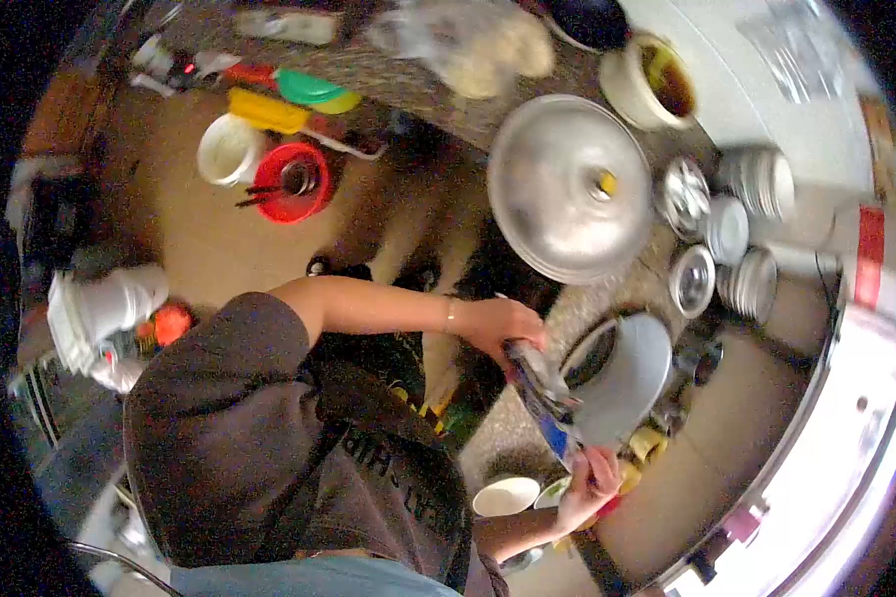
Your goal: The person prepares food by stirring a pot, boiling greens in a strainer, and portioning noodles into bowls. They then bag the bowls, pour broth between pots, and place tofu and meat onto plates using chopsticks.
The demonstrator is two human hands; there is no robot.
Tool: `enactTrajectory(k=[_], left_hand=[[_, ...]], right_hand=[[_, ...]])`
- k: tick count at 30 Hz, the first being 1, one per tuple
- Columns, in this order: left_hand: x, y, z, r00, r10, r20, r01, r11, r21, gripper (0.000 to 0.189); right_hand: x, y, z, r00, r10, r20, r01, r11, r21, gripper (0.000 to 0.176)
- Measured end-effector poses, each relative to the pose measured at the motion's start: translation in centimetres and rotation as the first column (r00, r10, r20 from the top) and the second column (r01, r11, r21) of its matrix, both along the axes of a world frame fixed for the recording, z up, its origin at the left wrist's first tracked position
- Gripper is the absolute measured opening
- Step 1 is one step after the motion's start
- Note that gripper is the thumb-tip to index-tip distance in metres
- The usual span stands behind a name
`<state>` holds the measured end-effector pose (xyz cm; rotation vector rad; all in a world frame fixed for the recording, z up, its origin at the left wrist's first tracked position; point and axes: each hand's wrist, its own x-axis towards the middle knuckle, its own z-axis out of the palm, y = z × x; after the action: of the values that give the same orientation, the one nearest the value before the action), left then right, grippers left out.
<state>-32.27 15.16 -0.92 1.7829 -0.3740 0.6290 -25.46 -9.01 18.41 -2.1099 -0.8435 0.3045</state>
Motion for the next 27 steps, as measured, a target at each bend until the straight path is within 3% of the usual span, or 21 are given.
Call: enactTrajectory(k=[1, 3, 5, 7, 9, 10, 11, 12, 13, 14, 15, 16, 17, 18, 19, 21, 22, 24, 25, 26, 27], left_hand=[[-3.7, 1.8, -1.5, 0.994, 0.013, -0.104, -0.019, 0.998, -0.057, 0.055], [-11.8, 5.6, -4.8, 0.965, 0.248, -0.079, -0.248, 0.969, 0.007, 0.071], [-21.8, 10.2, -7.4, 0.865, 0.361, -0.349, -0.410, 0.909, -0.074, 0.080], [-33.0, 12.2, -10.5, 0.539, 0.589, -0.602, -0.634, 0.754, 0.170, 0.084], [-44.2, 14.0, -12.6, 0.342, 0.600, -0.723, -0.776, 0.615, 0.144, 0.084], [-49.8, 13.8, -15.7, 0.166, 0.654, -0.738, -0.810, 0.518, 0.276, 0.083], [-54.4, 13.8, -15.3, -0.019, 0.590, -0.807, -0.879, 0.375, 0.295, 0.081], [-60.8, 12.1, -20.4, -0.136, 0.602, -0.787, -0.925, 0.208, 0.319, 0.081], [-65.6, 11.2, -21.5, -0.335, 0.475, -0.814, -0.899, 0.096, 0.426, 0.082], [-70.5, 9.6, -23.5, -0.460, 0.393, -0.797, -0.871, -0.022, 0.492, 0.081], [-74.6, 7.9, -24.8, -0.475, 0.311, -0.823, -0.880, -0.187, 0.437, 0.076], [-77.1, 6.9, -24.3, -0.569, 0.238, -0.787, -0.821, -0.220, 0.527, 0.068], [-79.4, 4.8, -24.4, -0.666, 0.060, -0.744, -0.742, -0.160, 0.651, 0.061], [-85.3, -2.2, -31.1, -0.489, 0.089, -0.868, -0.811, -0.413, 0.415, 0.056], [-85.3, -4.0, -31.0, -0.675, 0.043, -0.737, -0.693, -0.378, 0.613, 0.053], [-85.3, -8.2, -30.9, -0.433, -0.011, -0.901, -0.782, -0.494, 0.381, 0.055], [-84.3, -10.1, -30.2, -0.548, 0.027, -0.836, -0.807, -0.279, 0.520, 0.055], [-84.7, -12.7, -31.5, -0.374, -0.445, -0.814, -0.863, -0.155, 0.481, 0.059], [-81.6, -6.6, -28.5, -0.184, -0.589, -0.787, -0.722, -0.462, 0.515, 0.067], [-84.3, -10.6, -31.8, -0.303, -0.351, -0.886, -0.899, -0.204, 0.388, 0.071], [-86.2, -12.4, -33.8, -0.362, -0.033, -0.932, -0.931, 0.064, 0.359, 0.075]], right_hand=[[-2.1, 3.8, -0.1, 0.997, 0.078, 0.001, -0.078, 0.995, -0.060, 0.007], [-6.2, 11.5, -2.3, 0.967, 0.253, -0.013, -0.252, 0.957, -0.145, 0.007], [-10.5, 19.6, -6.9, 0.917, 0.385, -0.102, -0.397, 0.902, -0.170, 0.005], [-14.2, 26.8, -14.0, 0.846, 0.526, -0.083, -0.533, 0.834, -0.145, 0.007], [-18.0, 34.2, -20.7, 0.808, 0.574, -0.130, -0.588, 0.777, -0.223, 0.009], [-19.4, 37.6, -24.7, 0.776, 0.629, -0.054, -0.624, 0.753, -0.210, 0.008], [-20.4, 40.8, -28.4, 0.749, 0.662, -0.028, -0.655, 0.732, -0.187, 0.008], [-21.6, 44.0, -32.0, 0.748, 0.664, 0.007, -0.644, 0.728, -0.238, 0.011], [-22.5, 46.9, -35.7, 0.737, 0.675, 0.027, -0.646, 0.716, -0.265, 0.014], [-23.8, 49.5, -39.9, 0.731, 0.680, 0.063, -0.652, 0.722, -0.233, 0.013], [-24.9, 51.6, -43.4, 0.728, 0.679, 0.095, -0.653, 0.729, -0.205, 0.012], [-26.0, 53.7, -46.0, 0.724, 0.684, 0.085, -0.658, 0.723, -0.212, 0.012], [-27.4, 55.8, -48.7, 0.690, 0.701, 0.182, -0.677, 0.714, -0.179, 0.011], [-28.5, 57.5, -51.2, 0.653, 0.705, 0.275, -0.696, 0.702, -0.147, 0.010], [-29.6, 58.7, -54.1, 0.657, 0.708, 0.259, -0.697, 0.702, -0.150, 0.010], [-31.1, 60.2, -60.1, 0.661, 0.632, 0.404, -0.602, 0.769, -0.216, 0.006], [-31.3, 60.5, -63.2, 0.660, 0.639, 0.395, -0.605, 0.764, -0.224, 0.006], [-31.8, 62.0, -69.4, 0.766, 0.643, -0.030, -0.642, 0.766, 0.039, 0.006], [-32.1, 62.7, -71.3, 0.747, 0.632, 0.208, -0.590, 0.773, -0.233, 0.008], [-32.6, 64.1, -72.9, 0.648, 0.624, 0.437, -0.456, 0.777, -0.435, 0.010], [-32.3, 64.2, -77.9, 0.614, 0.600, 0.512, -0.160, 0.731, -0.664, 0.015]])
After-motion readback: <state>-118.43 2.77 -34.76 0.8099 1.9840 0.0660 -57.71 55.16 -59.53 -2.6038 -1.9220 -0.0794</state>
